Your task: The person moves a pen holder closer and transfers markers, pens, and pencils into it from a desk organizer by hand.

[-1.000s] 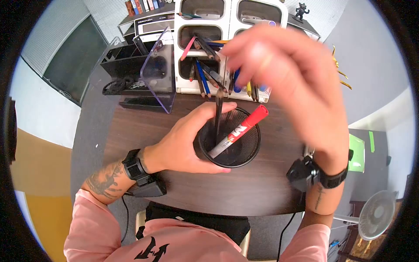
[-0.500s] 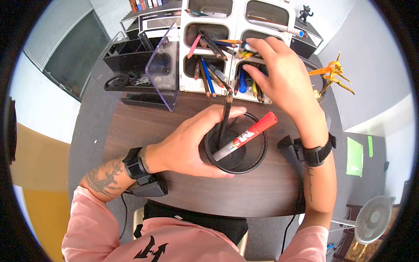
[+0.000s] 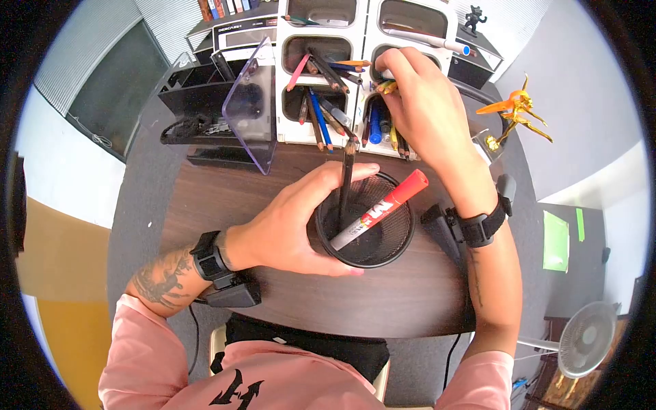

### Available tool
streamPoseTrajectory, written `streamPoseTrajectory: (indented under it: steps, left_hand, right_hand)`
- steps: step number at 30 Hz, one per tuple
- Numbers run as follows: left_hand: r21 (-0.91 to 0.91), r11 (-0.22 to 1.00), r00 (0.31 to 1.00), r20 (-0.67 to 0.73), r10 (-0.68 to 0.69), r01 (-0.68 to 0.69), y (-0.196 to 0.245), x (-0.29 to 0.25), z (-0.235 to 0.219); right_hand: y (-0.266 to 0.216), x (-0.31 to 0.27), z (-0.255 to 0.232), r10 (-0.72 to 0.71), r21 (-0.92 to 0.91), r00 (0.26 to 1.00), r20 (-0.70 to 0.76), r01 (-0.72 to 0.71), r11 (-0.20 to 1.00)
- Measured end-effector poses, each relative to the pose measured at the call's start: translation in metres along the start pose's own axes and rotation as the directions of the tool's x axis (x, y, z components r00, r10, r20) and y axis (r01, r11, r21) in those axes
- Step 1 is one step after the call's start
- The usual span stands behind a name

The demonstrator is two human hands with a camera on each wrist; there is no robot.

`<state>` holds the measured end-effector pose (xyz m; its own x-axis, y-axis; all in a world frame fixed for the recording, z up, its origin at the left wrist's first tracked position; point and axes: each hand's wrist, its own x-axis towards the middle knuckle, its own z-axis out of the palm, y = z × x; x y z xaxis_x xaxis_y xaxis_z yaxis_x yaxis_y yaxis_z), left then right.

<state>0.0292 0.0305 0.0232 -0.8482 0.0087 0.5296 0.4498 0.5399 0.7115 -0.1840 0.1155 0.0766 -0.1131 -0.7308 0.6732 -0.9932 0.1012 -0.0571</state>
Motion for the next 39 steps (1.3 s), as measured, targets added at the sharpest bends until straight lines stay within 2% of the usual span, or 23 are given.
streamPoseTrajectory:
  steps: [3,7,9,12,13,16,18,20,22,23,24,26,27,28,29,30,31,35,38,39]
  left_hand:
    - [-0.009,1.000,1.000,-0.004,-0.005,0.005,0.001,-0.001,-0.001]
    - [-0.005,1.000,1.000,-0.008,0.002,-0.002,0.000,-0.002,-0.001]
    - [-0.012,1.000,1.000,-0.003,-0.002,0.002,-0.001,-0.001,-0.001]
    - [-0.007,1.000,1.000,-0.017,0.023,-0.023,-0.002,-0.002,0.000]
    - [-0.010,1.000,1.000,-0.017,0.024,-0.024,-0.001,-0.001,-0.001]
    - [-0.020,1.000,1.000,-0.011,0.015,-0.015,0.000,-0.001,-0.001]
    - [-0.027,1.000,1.000,-0.003,0.001,-0.001,-0.001,-0.001,-0.002]
    - [-0.017,1.000,1.000,-0.002,-0.010,0.010,-0.001,-0.001,-0.001]
    - [-0.024,1.000,1.000,-0.007,-0.009,0.009,-0.003,-0.001,0.000]
    - [-0.029,1.000,1.000,-0.010,-0.003,0.002,-0.004,-0.002,0.000]
    - [-0.029,1.000,1.000,-0.012,-0.004,0.004,-0.004,-0.002,0.000]
    - [-0.056,0.998,1.000,-0.017,-0.014,0.013,-0.005,-0.001,0.001]
    - [-0.058,0.998,1.000,-0.014,-0.016,0.015,-0.005,-0.001,0.001]
    - [0.005,1.000,1.000,-0.022,0.010,-0.010,-0.005,-0.001,0.000]
    - [0.069,0.997,0.999,-0.026,0.037,-0.035,-0.005,-0.001,0.000]
    - [0.070,0.997,0.999,-0.022,0.039,-0.037,-0.004,0.000,0.000]
    - [0.039,0.999,0.999,-0.024,0.038,-0.037,-0.005,0.000,0.000]
    - [-0.009,0.999,0.998,-0.038,0.047,-0.047,-0.008,0.000,0.002]
    - [-0.072,0.997,1.000,-0.028,-0.008,0.006,-0.005,0.000,0.001]
    - [-0.073,0.997,1.000,-0.030,-0.007,0.004,-0.005,0.000,0.001]
  right_hand:
    - [0.000,0.001,-0.006,-0.041,0.060,0.999,-0.025,0.042,0.997]
    - [0.000,0.004,-0.014,-0.020,0.035,0.999,-0.031,0.021,0.999]
    - [0.001,0.005,-0.015,-0.093,0.034,0.991,-0.092,0.096,0.995]
    - [0.001,0.010,-0.030,-0.095,0.041,0.984,-0.149,0.102,0.994]
    - [-0.001,0.011,-0.037,-0.048,0.072,0.989,-0.141,0.058,0.996]
    - [0.000,0.013,-0.058,-0.068,0.086,0.989,-0.134,0.080,0.993]
    - [-0.004,0.013,-0.072,-0.019,0.154,0.992,-0.123,0.038,0.987]
    - [-0.008,0.011,-0.093,0.083,0.417,0.987,-0.138,-0.018,0.909]
    - [0.013,0.001,-0.132,0.088,0.253,0.991,-0.100,-0.060,0.966]
    - [0.040,-0.003,-0.149,-0.019,0.278,0.997,-0.080,0.041,0.960]
    - [0.030,-0.004,-0.159,-0.007,0.273,1.000,-0.024,0.013,0.962]
    - [0.049,-0.030,-0.184,0.126,0.302,0.991,-0.044,-0.107,0.947]
    - [0.073,-0.053,-0.184,0.425,0.559,0.895,-0.132,-0.287,0.778]
    - [0.026,-0.045,-0.169,0.313,0.599,0.948,-0.060,-0.217,0.771]
    - [0.011,-0.027,-0.166,0.062,0.590,0.991,0.115,-0.118,0.799]
    - [0.001,-0.011,-0.164,-0.192,0.598,0.940,0.281,-0.015,0.801]
    - [-0.011,-0.004,-0.153,-0.188,0.598,0.942,0.278,-0.016,0.802]
    - [-0.043,0.005,-0.105,-0.234,0.752,0.955,0.182,0.018,0.659]
    - [-0.040,0.007,-0.112,-0.273,0.718,0.930,0.246,0.015,0.696]
    - [-0.041,0.006,-0.110,-0.270,0.717,0.935,0.228,0.027,0.696]
